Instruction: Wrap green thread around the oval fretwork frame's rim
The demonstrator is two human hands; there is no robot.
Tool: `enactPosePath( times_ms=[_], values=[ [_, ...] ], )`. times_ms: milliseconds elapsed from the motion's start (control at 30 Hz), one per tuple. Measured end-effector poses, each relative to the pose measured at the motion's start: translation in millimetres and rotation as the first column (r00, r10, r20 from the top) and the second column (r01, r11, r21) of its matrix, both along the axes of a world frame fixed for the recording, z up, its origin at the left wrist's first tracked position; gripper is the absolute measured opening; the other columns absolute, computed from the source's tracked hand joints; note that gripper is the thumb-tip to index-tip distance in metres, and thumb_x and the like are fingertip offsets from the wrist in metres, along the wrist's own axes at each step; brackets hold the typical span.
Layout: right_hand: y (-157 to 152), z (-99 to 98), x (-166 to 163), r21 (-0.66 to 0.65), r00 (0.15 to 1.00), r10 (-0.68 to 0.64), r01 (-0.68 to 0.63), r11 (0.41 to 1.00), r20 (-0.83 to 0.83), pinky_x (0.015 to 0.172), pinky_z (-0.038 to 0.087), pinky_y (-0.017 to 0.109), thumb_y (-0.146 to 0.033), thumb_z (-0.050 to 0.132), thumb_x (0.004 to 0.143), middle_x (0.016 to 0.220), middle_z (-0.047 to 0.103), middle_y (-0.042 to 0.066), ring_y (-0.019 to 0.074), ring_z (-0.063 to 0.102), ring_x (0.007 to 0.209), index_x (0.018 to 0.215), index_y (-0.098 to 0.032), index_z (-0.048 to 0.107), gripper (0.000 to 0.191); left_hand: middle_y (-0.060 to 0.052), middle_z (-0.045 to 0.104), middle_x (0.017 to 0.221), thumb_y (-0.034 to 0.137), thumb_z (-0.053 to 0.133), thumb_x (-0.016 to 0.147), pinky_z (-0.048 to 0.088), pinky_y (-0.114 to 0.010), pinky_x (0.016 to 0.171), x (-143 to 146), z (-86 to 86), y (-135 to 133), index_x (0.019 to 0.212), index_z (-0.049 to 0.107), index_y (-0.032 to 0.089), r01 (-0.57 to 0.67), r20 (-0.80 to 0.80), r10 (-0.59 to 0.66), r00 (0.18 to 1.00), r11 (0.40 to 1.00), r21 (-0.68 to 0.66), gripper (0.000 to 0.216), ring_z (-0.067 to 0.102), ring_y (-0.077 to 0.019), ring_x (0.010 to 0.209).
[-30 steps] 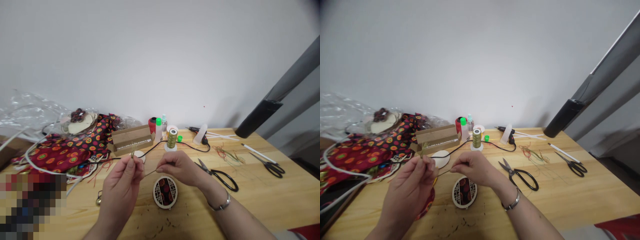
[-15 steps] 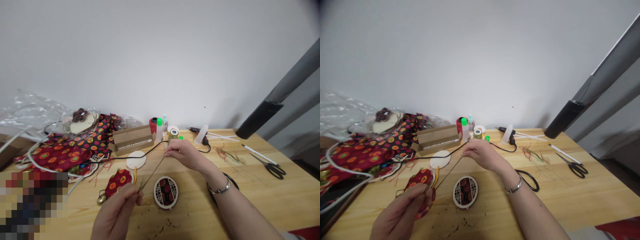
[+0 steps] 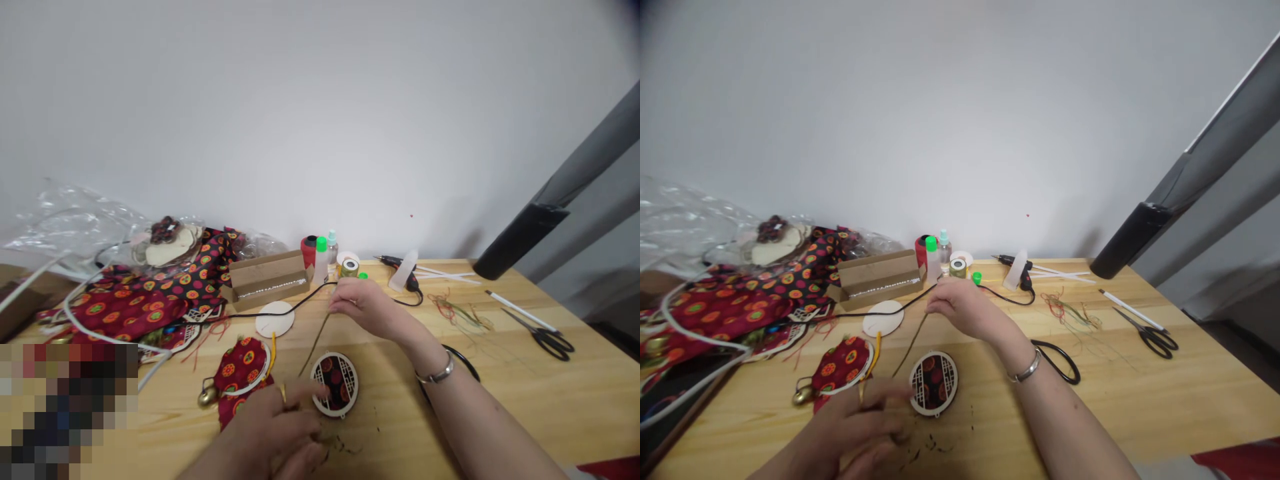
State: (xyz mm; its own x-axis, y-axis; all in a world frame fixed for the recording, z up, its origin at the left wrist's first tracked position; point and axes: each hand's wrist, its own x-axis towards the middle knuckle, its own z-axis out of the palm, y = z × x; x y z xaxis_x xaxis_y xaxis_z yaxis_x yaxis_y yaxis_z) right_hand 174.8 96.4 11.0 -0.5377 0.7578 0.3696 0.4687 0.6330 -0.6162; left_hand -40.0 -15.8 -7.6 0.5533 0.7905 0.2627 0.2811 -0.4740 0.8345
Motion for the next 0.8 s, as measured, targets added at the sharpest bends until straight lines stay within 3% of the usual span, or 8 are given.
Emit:
enactPosePath(
  times_ms=[67, 133, 200, 233, 367, 433, 600, 800],
  values=[
    [-1, 1.0, -2, 0.005, 1.000, 0.022, -0.022, 1.000, 0.021, 0.066, 0.042, 0.024, -0.016, 0.058, 0.084, 0.072, 0.061, 0.001, 0.0129, 0.054, 0.070, 0.072, -0.018, 0.068, 0.015, -0.011, 0.066, 0.115, 0.024, 0.061, 0.075, 0.048, -0.034, 0.078, -1, 0.2, 10, 0.081, 0.076, 0.029, -0.126, -0.014, 0.127, 0.992, 0.990, 0.060, 0.017, 0.063, -0.0281, 0.092],
    [-3, 2.3, -4, 0.006, 0.998, 0.041, -0.041, 0.999, 0.045, 0.065, 0.042, 0.024, -0.014, 0.058, 0.083, 0.071, 0.060, 0.001, 0.0125, 0.053, 0.069, 0.071, -0.017, 0.067, 0.016, -0.010, 0.070, 0.104, 0.021, 0.056, 0.079, 0.047, -0.030, 0.075, 4, -2.1, 19, 0.061, 0.073, 0.026, -0.296, 0.002, 0.296, 0.955, 0.954, 0.045, 0.025, 0.063, -0.0253, 0.090],
    [-4, 3.2, -5, 0.006, 0.997, 0.052, -0.052, 0.999, 0.065, 0.065, 0.041, 0.024, -0.013, 0.058, 0.083, 0.072, 0.059, 0.001, 0.0124, 0.053, 0.069, 0.071, -0.016, 0.067, 0.016, -0.009, 0.072, 0.092, 0.024, 0.062, 0.075, 0.047, -0.026, 0.061, 13, -3.5, 28, 0.087, 0.074, 0.025, -0.441, 0.063, 0.444, 0.894, 0.896, -0.055, 0.017, 0.063, -0.0193, 0.068],
    [-5, 3.5, -5, 0.005, 0.996, 0.055, -0.055, 0.998, 0.073, 0.066, 0.041, 0.025, -0.013, 0.058, 0.083, 0.072, 0.059, 0.001, 0.0125, 0.053, 0.070, 0.071, -0.016, 0.067, 0.016, -0.007, 0.072, 0.087, 0.026, 0.063, 0.076, 0.042, -0.023, 0.049, 18, -2.9, 32, 0.108, 0.068, 0.025, -0.495, 0.062, 0.509, 0.858, 0.853, -0.165, 0.033, 0.056, -0.0139, 0.051],
    [-6, 3.8, -7, 0.007, 0.994, 0.072, -0.073, 0.997, 0.086, 0.069, 0.042, 0.025, -0.014, 0.056, 0.085, 0.075, 0.060, 0.002, 0.0129, 0.054, 0.074, 0.076, -0.017, 0.067, 0.015, -0.012, 0.060, 0.121, 0.029, 0.066, 0.072, 0.034, -0.020, 0.042, 37, 7.0, 47, 0.122, 0.057, 0.021, -0.381, 0.182, 0.544, 0.819, 0.752, -0.538, 0.051, 0.038, -0.0037, 0.042],
    [-6, 3.9, -7, 0.016, 0.993, 0.085, -0.086, 0.996, 0.082, 0.070, 0.043, 0.025, -0.012, 0.054, 0.086, 0.078, 0.060, 0.002, 0.0123, 0.054, 0.076, 0.079, -0.017, 0.067, 0.017, -0.013, 0.061, 0.117, 0.030, 0.066, 0.072, 0.029, -0.019, 0.040, 43, 11.2, 53, 0.122, 0.055, 0.018, -0.246, 0.255, 0.518, 0.816, 0.712, -0.658, 0.052, 0.035, -0.0025, 0.042],
    [-3, 3.5, -7, 0.044, 0.990, 0.098, -0.102, 0.994, 0.098, 0.066, 0.042, 0.024, -0.013, 0.055, 0.085, 0.074, 0.057, 0.000, 0.0111, 0.051, 0.071, 0.075, -0.018, 0.067, 0.017, 0.002, 0.058, 0.063, 0.030, 0.062, 0.075, 0.023, -0.018, 0.041, 47, 7.6, 61, 0.105, 0.064, 0.013, -0.151, 0.271, 0.425, 0.864, 0.731, -0.665, 0.035, 0.033, -0.0051, 0.042],
    [3, 3.3, -8, 0.058, 0.986, 0.142, -0.148, 0.987, 0.085, 0.069, 0.045, 0.024, -0.012, 0.054, 0.086, 0.080, 0.061, 0.001, 0.0117, 0.054, 0.075, 0.080, -0.018, 0.067, 0.016, 0.006, 0.045, 0.056, 0.032, 0.061, 0.076, 0.022, -0.018, 0.041, 44, 2.0, 64, 0.099, 0.069, 0.015, -0.284, 0.176, 0.471, 0.864, 0.747, -0.601, 0.030, 0.030, -0.0065, 0.046]
  ],
)
